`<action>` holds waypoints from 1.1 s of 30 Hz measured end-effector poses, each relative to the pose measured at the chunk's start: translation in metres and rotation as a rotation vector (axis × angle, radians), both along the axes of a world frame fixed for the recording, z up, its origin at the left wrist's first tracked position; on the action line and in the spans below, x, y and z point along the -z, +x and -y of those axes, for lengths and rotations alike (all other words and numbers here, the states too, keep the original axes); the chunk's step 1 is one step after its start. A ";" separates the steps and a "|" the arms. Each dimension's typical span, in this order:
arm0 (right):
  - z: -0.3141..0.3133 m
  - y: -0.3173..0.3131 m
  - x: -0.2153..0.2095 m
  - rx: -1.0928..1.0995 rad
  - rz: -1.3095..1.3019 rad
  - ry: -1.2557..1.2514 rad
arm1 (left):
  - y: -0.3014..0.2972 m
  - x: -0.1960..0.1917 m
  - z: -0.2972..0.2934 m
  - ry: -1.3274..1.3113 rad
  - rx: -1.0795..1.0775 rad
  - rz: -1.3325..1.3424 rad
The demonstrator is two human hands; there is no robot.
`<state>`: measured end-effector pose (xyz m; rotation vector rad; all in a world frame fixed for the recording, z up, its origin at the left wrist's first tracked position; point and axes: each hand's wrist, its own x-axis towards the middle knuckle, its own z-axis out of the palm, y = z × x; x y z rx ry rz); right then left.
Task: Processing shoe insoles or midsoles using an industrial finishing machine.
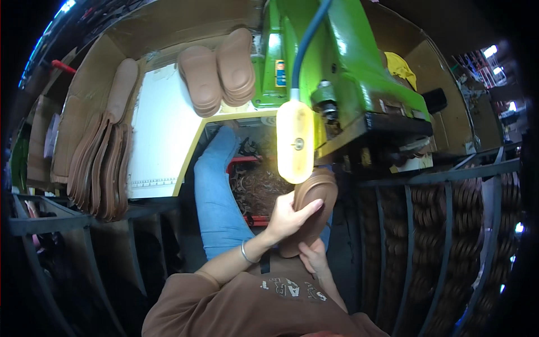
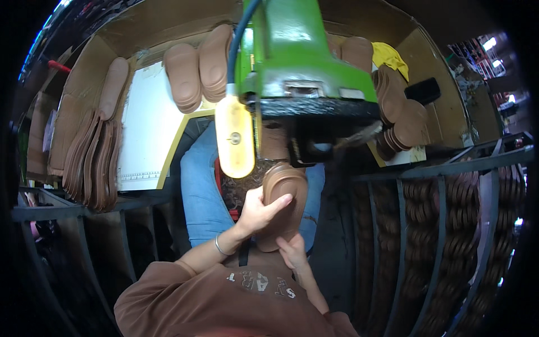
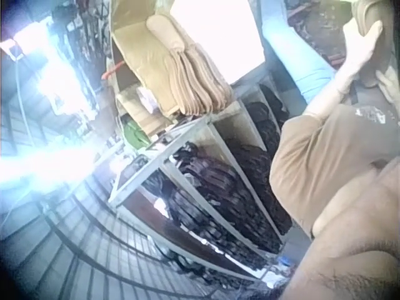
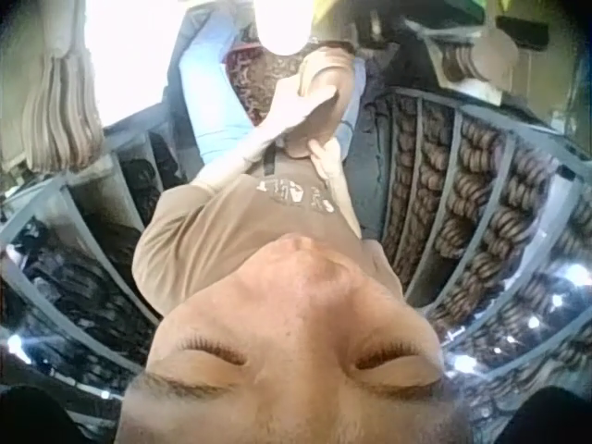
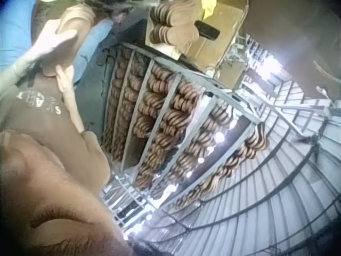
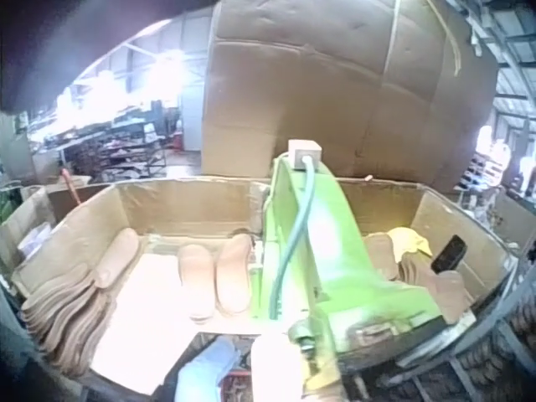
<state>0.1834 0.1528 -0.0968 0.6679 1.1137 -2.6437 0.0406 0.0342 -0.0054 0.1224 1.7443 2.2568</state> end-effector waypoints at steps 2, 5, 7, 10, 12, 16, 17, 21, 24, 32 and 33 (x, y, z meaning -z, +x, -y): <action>0.009 -0.004 -0.004 -0.040 0.030 -0.011 | -0.019 -0.018 -0.004 -0.044 0.126 0.031; 0.019 -0.010 -0.002 -0.217 -0.037 0.029 | -0.044 -0.025 -0.001 -0.295 0.136 -0.075; 0.021 -0.016 -0.005 -0.295 -0.039 0.081 | -0.046 -0.032 0.009 -0.394 0.122 -0.176; 0.009 -0.007 -0.012 -0.345 -0.065 0.223 | -0.030 -0.016 0.011 -0.224 0.068 -0.107; -0.004 -0.001 -0.017 -0.369 -0.038 0.246 | -0.024 -0.012 0.011 -0.213 0.051 -0.099; -0.025 0.014 -0.021 -0.319 -0.030 0.275 | -0.008 -0.011 0.001 0.053 -0.021 -0.002; -0.025 0.013 -0.022 -0.318 -0.029 0.276 | -0.002 -0.012 -0.003 0.173 -0.088 0.040; -0.021 0.012 -0.020 -0.255 0.000 0.217 | 0.009 0.011 -0.012 -0.009 -0.197 -0.483; -0.013 0.010 -0.019 -0.313 0.019 0.226 | 0.002 0.005 -0.008 -0.103 -0.147 -0.408; 0.016 -0.010 -0.035 -0.369 -0.135 0.221 | -0.033 -0.024 0.006 -0.324 -0.062 -0.325; 0.015 -0.008 -0.033 -0.371 -0.137 0.222 | -0.030 -0.017 0.007 -0.294 -0.069 -0.304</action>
